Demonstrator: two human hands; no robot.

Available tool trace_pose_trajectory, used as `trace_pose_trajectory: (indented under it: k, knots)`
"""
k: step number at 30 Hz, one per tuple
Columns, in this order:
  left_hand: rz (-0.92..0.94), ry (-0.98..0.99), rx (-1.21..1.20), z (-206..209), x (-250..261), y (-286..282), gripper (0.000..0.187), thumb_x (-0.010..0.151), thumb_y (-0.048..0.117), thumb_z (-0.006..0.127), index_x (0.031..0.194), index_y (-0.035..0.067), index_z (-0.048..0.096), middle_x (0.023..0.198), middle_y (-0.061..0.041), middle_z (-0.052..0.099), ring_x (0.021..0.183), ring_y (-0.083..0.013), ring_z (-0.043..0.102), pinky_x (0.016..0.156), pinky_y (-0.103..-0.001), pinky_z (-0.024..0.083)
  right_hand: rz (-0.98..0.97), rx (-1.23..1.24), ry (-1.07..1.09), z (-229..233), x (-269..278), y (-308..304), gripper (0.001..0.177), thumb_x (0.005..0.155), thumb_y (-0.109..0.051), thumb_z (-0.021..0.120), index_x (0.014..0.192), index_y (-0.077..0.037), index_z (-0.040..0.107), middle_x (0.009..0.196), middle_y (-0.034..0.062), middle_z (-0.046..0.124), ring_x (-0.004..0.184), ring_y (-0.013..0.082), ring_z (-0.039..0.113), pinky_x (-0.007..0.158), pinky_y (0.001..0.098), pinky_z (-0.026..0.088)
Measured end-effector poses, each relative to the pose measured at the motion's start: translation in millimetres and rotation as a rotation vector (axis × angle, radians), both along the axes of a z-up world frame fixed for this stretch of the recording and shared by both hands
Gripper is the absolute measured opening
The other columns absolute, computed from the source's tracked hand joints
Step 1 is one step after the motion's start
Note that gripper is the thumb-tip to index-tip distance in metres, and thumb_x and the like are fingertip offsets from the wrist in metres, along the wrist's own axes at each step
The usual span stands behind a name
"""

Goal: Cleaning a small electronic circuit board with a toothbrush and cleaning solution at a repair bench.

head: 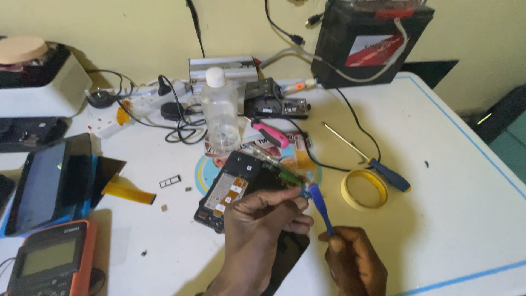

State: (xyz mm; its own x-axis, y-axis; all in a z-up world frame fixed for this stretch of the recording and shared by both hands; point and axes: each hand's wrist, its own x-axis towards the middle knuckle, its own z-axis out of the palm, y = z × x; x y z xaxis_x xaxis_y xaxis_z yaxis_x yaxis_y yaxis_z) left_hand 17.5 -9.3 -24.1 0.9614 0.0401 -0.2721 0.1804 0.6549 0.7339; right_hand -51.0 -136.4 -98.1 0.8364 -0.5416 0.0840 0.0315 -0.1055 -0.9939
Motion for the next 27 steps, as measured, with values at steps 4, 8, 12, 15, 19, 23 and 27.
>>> trace_pose_trajectory:
  k: [4, 8, 12, 15, 19, 23, 27]
  knots:
    - [0.022, 0.098, 0.035, 9.7, 0.8, 4.7, 0.02, 0.08, -0.016, 0.069, 0.097, -0.018, 0.079, 0.082, -0.031, 0.077, 0.061, -0.0349, 0.069, 0.058, -0.036, 0.057, 0.108, -0.184, -0.012, -12.2, -6.8, -8.1, 0.03, 0.094, -0.036, 0.06, 0.091, -0.012, 0.077, 0.049, 0.0015, 0.048, 0.041, 0.0098, 0.037, 0.04, 0.0253, 0.029]
    - [-0.013, 0.16, 0.064, 7.3, -1.8, -1.1, 0.017, 0.077, -0.013, 0.075, 0.093, -0.017, 0.079, 0.079, -0.031, 0.078, 0.055, -0.0346, 0.068, 0.058, -0.039, 0.059, 0.025, -0.185, 0.128, -0.6, -3.2, -4.9, 0.032, 0.092, -0.039, 0.061, 0.089, -0.013, 0.08, 0.05, 0.0035, 0.056, 0.044, 0.0121, 0.043, 0.045, 0.0265, 0.035]
    - [0.048, 0.03, 0.076, 0.7, 2.8, 1.7, 0.017, 0.078, -0.015, 0.073, 0.093, -0.017, 0.08, 0.075, -0.031, 0.077, 0.057, -0.0352, 0.071, 0.059, -0.039, 0.062, 0.043, -0.147, 0.079, -4.1, -8.9, -10.1, 0.028, 0.091, -0.034, 0.064, 0.092, -0.013, 0.081, 0.06, -0.0021, 0.057, 0.051, 0.0093, 0.041, 0.049, 0.0239, 0.033]
    - [0.019, -0.06, 0.076, -1.2, 8.3, 2.2, 0.022, 0.076, -0.012, 0.075, 0.098, -0.015, 0.08, 0.074, -0.03, 0.077, 0.057, -0.0336, 0.073, 0.057, -0.038, 0.062, 0.063, -0.202, -0.006, -3.9, -9.6, -22.6, 0.028, 0.092, -0.032, 0.065, 0.099, -0.012, 0.083, 0.054, -0.0006, 0.063, 0.048, 0.0079, 0.045, 0.048, 0.0212, 0.036]
    - [-0.033, -0.224, 0.169, 1.0, 2.6, 4.8, 0.022, 0.078, -0.003, 0.081, 0.099, -0.009, 0.082, 0.075, -0.024, 0.08, 0.062, -0.0299, 0.078, 0.063, -0.038, 0.069, 0.2, 0.021, -0.245, 8.3, -14.3, -48.0, 0.033, 0.098, -0.023, 0.056, 0.105, 0.007, 0.069, 0.044, 0.0014, 0.033, 0.036, 0.0075, 0.027, 0.037, 0.0222, 0.017]
    - [-0.032, -0.295, 0.262, -5.0, -0.8, 4.7, 0.019, 0.079, -0.002, 0.08, 0.097, -0.006, 0.083, 0.078, -0.021, 0.081, 0.062, -0.0279, 0.078, 0.061, -0.038, 0.071, 0.086, -0.03, -0.18, 23.1, -13.8, -47.3, 0.04, 0.094, -0.026, 0.059, 0.107, 0.009, 0.071, 0.047, 0.0012, 0.036, 0.04, 0.0081, 0.028, 0.042, 0.0218, 0.021]
    - [-0.165, -0.325, 0.285, -20.9, -0.5, -4.0, 0.021, 0.084, 0.003, 0.079, 0.103, -0.004, 0.08, 0.093, -0.015, 0.079, 0.065, -0.0215, 0.072, 0.059, -0.034, 0.063, -0.033, -0.243, 0.005, 34.2, -8.7, -27.6, 0.04, 0.091, -0.039, 0.06, 0.101, -0.012, 0.088, 0.058, -0.0015, 0.054, 0.05, 0.0089, 0.032, 0.048, 0.0229, 0.023]
